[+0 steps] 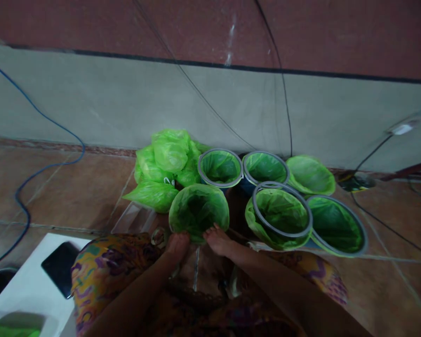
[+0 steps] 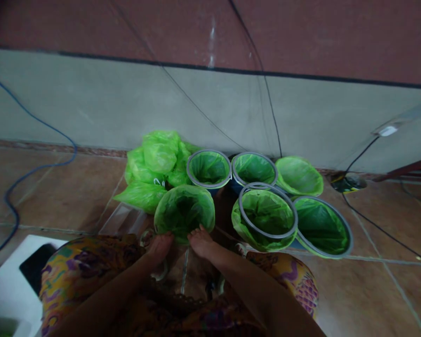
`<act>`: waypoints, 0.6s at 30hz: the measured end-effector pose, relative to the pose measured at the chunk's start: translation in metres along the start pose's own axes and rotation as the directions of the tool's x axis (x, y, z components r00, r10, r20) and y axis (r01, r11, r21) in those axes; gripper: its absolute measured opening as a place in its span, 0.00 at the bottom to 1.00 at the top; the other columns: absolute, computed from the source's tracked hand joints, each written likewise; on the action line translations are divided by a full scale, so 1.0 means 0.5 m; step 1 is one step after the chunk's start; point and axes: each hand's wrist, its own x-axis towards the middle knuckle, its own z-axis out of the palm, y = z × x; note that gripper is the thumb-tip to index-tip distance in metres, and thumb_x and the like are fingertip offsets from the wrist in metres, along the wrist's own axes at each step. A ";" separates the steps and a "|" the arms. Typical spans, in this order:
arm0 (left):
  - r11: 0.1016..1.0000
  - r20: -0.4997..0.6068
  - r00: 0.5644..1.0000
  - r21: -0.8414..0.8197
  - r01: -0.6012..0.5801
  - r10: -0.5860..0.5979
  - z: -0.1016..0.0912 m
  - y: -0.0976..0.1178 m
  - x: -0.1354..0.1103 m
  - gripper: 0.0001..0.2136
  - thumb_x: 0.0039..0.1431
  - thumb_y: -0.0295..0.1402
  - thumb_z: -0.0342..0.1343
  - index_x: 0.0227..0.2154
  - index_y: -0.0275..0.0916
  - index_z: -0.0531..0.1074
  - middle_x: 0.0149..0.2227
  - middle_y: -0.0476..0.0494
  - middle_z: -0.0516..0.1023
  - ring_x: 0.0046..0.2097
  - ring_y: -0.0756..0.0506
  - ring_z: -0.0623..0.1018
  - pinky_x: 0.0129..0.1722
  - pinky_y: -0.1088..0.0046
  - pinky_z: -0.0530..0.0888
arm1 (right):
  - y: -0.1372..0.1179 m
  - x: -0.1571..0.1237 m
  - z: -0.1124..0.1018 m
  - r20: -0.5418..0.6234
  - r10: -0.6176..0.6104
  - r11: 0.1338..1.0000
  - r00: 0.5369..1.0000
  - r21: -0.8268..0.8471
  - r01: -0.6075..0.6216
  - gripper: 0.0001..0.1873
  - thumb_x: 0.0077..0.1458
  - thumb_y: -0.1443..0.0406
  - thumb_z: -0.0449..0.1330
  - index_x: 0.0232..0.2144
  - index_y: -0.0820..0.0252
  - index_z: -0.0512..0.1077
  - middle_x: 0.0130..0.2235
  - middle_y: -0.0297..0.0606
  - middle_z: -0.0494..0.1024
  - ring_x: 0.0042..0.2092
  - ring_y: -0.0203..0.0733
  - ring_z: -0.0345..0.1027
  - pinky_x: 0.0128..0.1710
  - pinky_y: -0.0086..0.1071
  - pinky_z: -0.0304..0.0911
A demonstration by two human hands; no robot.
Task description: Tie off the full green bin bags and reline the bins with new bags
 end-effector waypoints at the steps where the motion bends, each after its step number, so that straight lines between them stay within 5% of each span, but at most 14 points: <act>1: 1.000 -0.004 1.000 0.014 0.016 -0.016 -0.008 -0.008 0.002 0.14 0.61 0.27 0.43 0.42 0.36 0.74 0.42 0.34 0.77 0.41 0.41 0.78 0.42 0.64 0.73 | 0.001 -0.002 -0.013 -0.028 -0.021 1.000 0.999 0.011 0.022 0.17 0.53 0.73 0.54 0.46 0.60 0.70 0.44 0.43 0.75 0.49 0.43 0.66 0.59 0.45 0.47; 5: 0.995 -0.027 0.999 0.093 0.044 -0.042 -0.041 -0.034 0.003 0.22 0.58 0.21 0.42 0.53 0.42 0.68 0.59 0.35 0.65 0.43 0.42 0.78 0.41 0.65 0.74 | 0.019 -0.025 -0.075 -0.151 -0.080 0.992 0.985 0.087 0.094 0.27 0.46 0.71 0.59 0.51 0.61 0.66 0.48 0.44 0.73 0.52 0.46 0.63 0.55 0.40 0.52; 9: 0.993 -0.073 0.997 0.115 0.029 -0.021 -0.040 -0.025 -0.021 0.31 0.53 0.20 0.45 0.61 0.43 0.56 0.67 0.36 0.49 0.47 0.41 0.77 0.43 0.65 0.74 | 0.069 -0.064 -0.111 -0.143 0.093 0.991 0.985 0.109 -0.078 0.22 0.46 0.74 0.57 0.47 0.61 0.69 0.46 0.44 0.73 0.49 0.45 0.63 0.50 0.36 0.56; 14: 0.990 -0.130 0.982 0.033 -0.138 0.141 0.010 0.045 -0.042 0.23 0.58 0.26 0.45 0.57 0.40 0.61 0.63 0.38 0.61 0.50 0.43 0.75 0.47 0.68 0.73 | 0.088 -0.099 -0.091 -0.143 0.164 0.986 0.976 -0.008 -0.167 0.20 0.45 0.76 0.56 0.43 0.63 0.70 0.49 0.49 0.70 0.53 0.50 0.60 0.51 0.40 0.55; 18: 0.988 -0.095 0.984 0.040 -0.148 0.151 0.033 0.093 -0.016 0.17 0.59 0.24 0.44 0.50 0.38 0.67 0.52 0.37 0.72 0.46 0.42 0.77 0.42 0.68 0.75 | 0.076 -0.094 -0.050 -0.211 0.135 0.985 0.968 -0.078 -0.155 0.18 0.52 0.76 0.52 0.45 0.64 0.69 0.57 0.52 0.64 0.59 0.51 0.52 0.58 0.49 0.45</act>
